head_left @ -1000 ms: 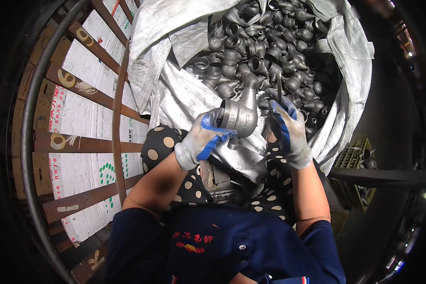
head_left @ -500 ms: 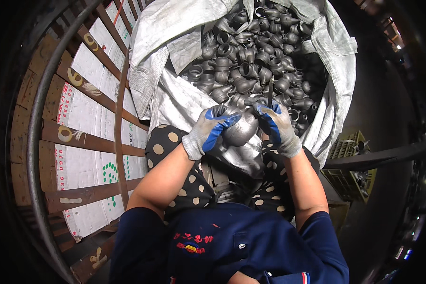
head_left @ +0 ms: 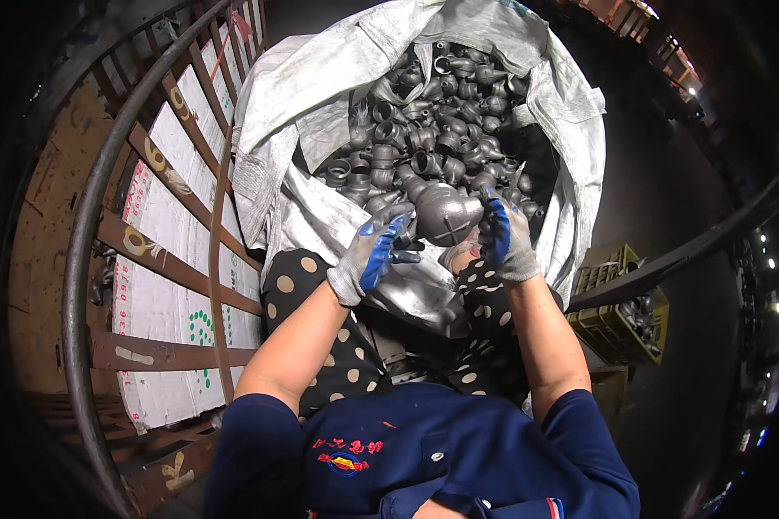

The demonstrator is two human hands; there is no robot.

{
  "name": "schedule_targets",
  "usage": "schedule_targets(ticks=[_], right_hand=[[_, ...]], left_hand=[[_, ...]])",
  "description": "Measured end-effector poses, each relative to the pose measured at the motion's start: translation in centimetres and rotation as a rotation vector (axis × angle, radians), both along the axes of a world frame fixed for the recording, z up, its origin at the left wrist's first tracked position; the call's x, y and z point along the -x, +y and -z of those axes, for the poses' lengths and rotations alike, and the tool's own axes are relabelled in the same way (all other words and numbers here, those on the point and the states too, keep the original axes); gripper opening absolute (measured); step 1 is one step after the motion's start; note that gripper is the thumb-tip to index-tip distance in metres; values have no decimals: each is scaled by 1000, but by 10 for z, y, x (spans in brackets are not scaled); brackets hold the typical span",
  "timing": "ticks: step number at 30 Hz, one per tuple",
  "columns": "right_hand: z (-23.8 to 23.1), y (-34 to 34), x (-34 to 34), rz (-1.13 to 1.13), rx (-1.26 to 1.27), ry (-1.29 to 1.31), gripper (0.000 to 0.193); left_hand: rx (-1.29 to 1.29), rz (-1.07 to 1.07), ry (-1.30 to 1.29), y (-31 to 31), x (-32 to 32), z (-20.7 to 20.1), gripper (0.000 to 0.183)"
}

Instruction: The person inspects and sorts cast metal parts by hand, taking them from a bulk bag and placing them into a plastic crate.

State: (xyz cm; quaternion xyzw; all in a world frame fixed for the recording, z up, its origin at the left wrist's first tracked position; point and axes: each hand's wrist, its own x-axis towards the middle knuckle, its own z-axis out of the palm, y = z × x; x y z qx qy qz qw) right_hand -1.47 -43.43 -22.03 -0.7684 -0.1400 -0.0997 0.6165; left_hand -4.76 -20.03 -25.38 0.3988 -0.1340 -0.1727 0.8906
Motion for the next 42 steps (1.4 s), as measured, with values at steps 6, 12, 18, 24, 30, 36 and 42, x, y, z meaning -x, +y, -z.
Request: schedule_targets(ticks=[6,12,18,24,30,36,42], right_hand=[[7,7,1,-58,-326,446,20],[1,5,8,-174,-50,156,29],[-2,0,5,-208,-198,140,29],[7,-10,-13,-176,-165,184,26],[4,-21,-31,-325,-622,516,31],[5,-30,-21,-228,-133,161,35],[-4,-28,-19,-226,-325,405,36]], left_hand=[[-101,-269,158,5,-9,18,29],[-181,-355,226,11,-13,13,26],[-383,-491,7,2,-24,-5,17],[-276,-430,34,-1,-54,-47,8],[-487,-682,-130,65,-107,-156,13],[-721,-1158,-451,260,-132,-254,13],[-2209,-1629,263,384,-105,-283,51]])
